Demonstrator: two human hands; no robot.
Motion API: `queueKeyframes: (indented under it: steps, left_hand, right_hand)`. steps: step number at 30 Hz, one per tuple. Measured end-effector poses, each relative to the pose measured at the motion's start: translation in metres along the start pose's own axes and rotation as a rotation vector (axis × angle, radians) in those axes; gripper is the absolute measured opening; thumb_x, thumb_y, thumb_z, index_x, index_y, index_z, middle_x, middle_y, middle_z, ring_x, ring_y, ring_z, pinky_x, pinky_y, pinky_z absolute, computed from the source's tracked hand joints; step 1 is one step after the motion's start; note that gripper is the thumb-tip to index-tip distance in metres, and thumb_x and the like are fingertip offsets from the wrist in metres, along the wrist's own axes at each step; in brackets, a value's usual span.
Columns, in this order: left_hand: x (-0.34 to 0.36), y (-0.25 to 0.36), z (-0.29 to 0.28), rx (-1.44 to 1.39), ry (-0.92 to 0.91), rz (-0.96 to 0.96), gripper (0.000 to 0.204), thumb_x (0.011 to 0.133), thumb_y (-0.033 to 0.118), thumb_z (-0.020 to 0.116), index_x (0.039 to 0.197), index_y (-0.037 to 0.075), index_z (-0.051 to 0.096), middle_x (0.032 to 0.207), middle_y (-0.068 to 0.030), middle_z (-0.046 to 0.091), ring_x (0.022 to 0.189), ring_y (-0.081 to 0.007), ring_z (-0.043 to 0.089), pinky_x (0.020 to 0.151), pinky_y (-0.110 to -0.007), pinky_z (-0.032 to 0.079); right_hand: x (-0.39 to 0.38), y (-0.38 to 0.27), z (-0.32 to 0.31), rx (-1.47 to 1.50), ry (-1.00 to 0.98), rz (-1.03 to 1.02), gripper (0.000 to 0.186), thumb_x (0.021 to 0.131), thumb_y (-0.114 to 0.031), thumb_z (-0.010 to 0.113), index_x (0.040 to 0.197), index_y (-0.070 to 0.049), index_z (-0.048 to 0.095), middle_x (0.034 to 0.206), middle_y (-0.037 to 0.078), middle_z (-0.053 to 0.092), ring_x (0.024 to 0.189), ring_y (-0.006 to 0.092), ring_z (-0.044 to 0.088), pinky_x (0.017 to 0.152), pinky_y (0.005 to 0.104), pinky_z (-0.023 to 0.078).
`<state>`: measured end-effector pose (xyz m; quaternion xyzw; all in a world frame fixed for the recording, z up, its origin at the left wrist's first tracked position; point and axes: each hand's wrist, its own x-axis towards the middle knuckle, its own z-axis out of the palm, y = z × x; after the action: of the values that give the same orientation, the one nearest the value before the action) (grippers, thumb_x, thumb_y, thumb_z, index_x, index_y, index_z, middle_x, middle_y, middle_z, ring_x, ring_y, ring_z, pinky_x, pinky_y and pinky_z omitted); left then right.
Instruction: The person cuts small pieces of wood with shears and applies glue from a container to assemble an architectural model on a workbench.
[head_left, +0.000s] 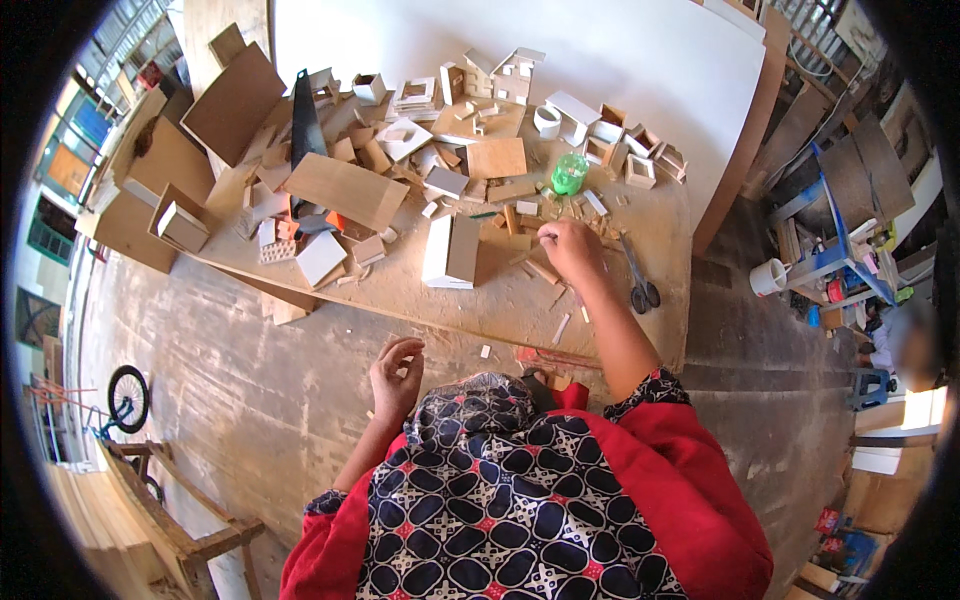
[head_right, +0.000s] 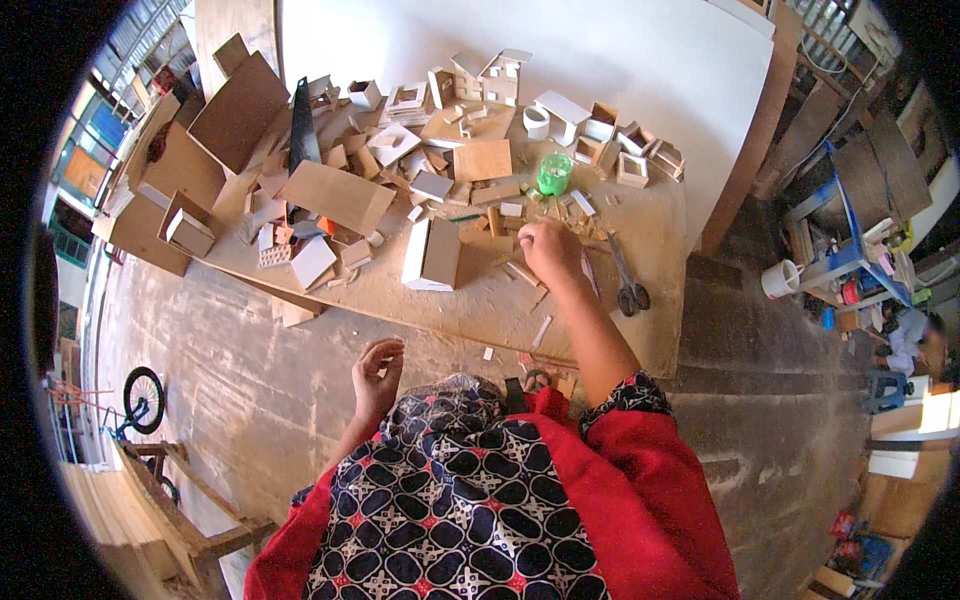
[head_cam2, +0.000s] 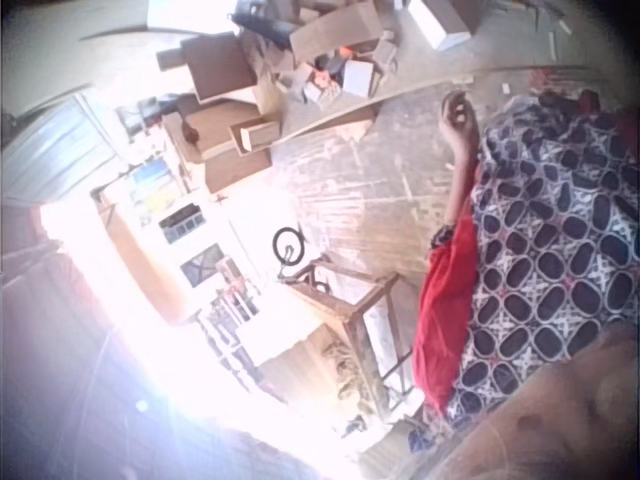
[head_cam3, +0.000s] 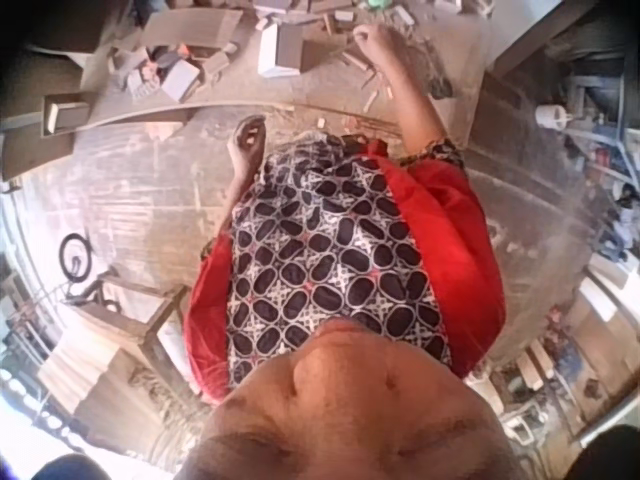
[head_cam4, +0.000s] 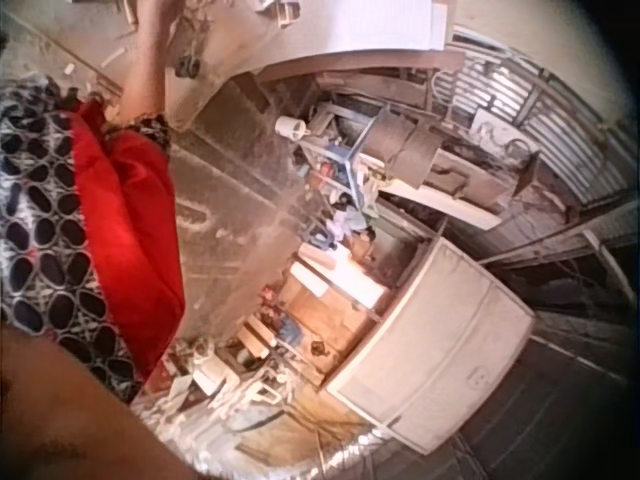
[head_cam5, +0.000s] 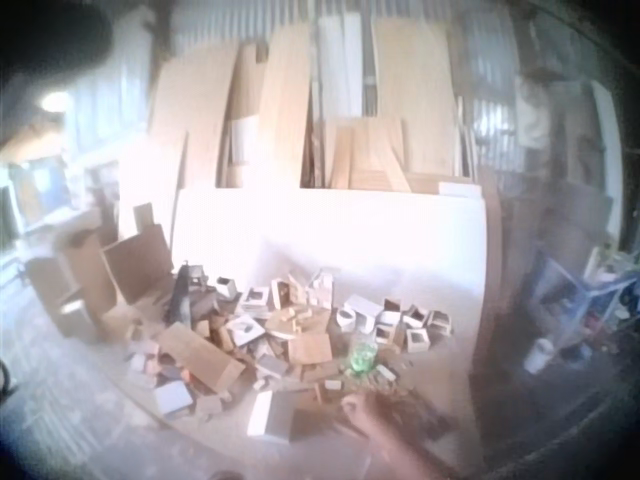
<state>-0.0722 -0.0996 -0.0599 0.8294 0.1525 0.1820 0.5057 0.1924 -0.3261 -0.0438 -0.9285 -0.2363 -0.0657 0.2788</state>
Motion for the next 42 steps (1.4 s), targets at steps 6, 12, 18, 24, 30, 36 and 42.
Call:
queueKeyframes:
  steps: [6,12,18,24,30,36,42]
  left_hand:
    - [-0.012,-0.007,-0.007,-0.005,0.008,-0.045,0.015,0.083,-0.001,0.06,0.094,0.002,0.068,0.101,-0.01,0.066,0.087,-0.0175,0.065,0.068,-0.027,0.052]
    - [-0.007,0.001,0.0,0.014,-0.056,-0.034,0.015,0.082,-0.001,0.06,0.094,0.002,0.068,0.099,-0.0108,0.067,0.086,-0.0184,0.066,0.07,-0.028,0.053]
    - [0.006,0.013,0.009,-0.021,-0.162,0.072,0.018,0.08,-0.001,0.061,0.096,0.003,0.068,0.098,-0.0112,0.067,0.081,-0.0198,0.067,0.07,-0.029,0.054]
    - [0.02,0.016,0.031,-0.082,-0.297,0.119,0.015,0.08,0.003,0.061,0.094,0.001,0.067,0.095,-0.0119,0.067,0.08,-0.0197,0.067,0.07,-0.03,0.054]
    - [0.024,0.027,0.039,-0.062,-0.388,0.105,0.015,0.083,0.007,0.061,0.095,0.0,0.067,0.094,-0.0116,0.067,0.078,-0.0196,0.066,0.068,-0.03,0.054]
    - [0.039,0.037,0.061,-0.473,-0.462,-0.243,0.028,0.091,0.018,0.057,0.112,-0.001,0.062,0.1,-0.0066,0.067,0.083,-0.0136,0.064,0.07,-0.026,0.05]
    - [0.046,0.052,0.064,-0.716,-0.465,-0.475,0.03,0.093,0.025,0.059,0.114,0.005,0.062,0.096,-0.0022,0.067,0.084,-0.0099,0.063,0.072,-0.024,0.048]
  right_hand:
    - [-0.011,-0.011,-0.012,0.07,-0.349,-0.072,0.012,0.074,-0.018,0.068,0.081,-0.01,0.072,0.079,0.013,0.068,0.079,0.0299,0.067,0.072,0.0396,0.052]
    - [-0.036,-0.027,0.017,-0.147,-0.171,-0.051,0.014,0.075,-0.019,0.067,0.079,-0.005,0.069,0.084,0.015,0.065,0.082,0.0341,0.064,0.073,0.0425,0.051]
    - [-0.039,-0.032,0.026,-0.096,-0.225,0.148,0.01,0.078,-0.016,0.063,0.081,-0.007,0.067,0.089,0.015,0.065,0.086,0.0346,0.064,0.075,0.0439,0.051]
    - [-0.048,-0.032,0.039,-0.186,-0.133,0.014,0.013,0.081,-0.015,0.059,0.09,-0.006,0.061,0.093,0.016,0.06,0.088,0.0355,0.062,0.077,0.0465,0.05]
    - [-0.057,-0.03,0.042,-0.204,0.001,-0.159,0.011,0.078,-0.008,0.063,0.085,-0.002,0.057,0.088,0.018,0.061,0.079,0.0377,0.062,0.075,0.0468,0.05]
    - [-0.077,-0.03,0.029,0.605,-0.04,0.047,0.02,0.08,-0.003,0.064,0.098,-0.003,0.056,0.076,0.01,0.065,0.066,0.0199,0.063,0.061,0.0337,0.049]
    - [-0.099,-0.074,-0.016,0.907,-0.276,0.223,0.024,0.082,-0.001,0.062,0.103,-0.004,0.05,0.074,0.003,0.061,0.067,0.0063,0.054,0.058,0.0238,0.045]
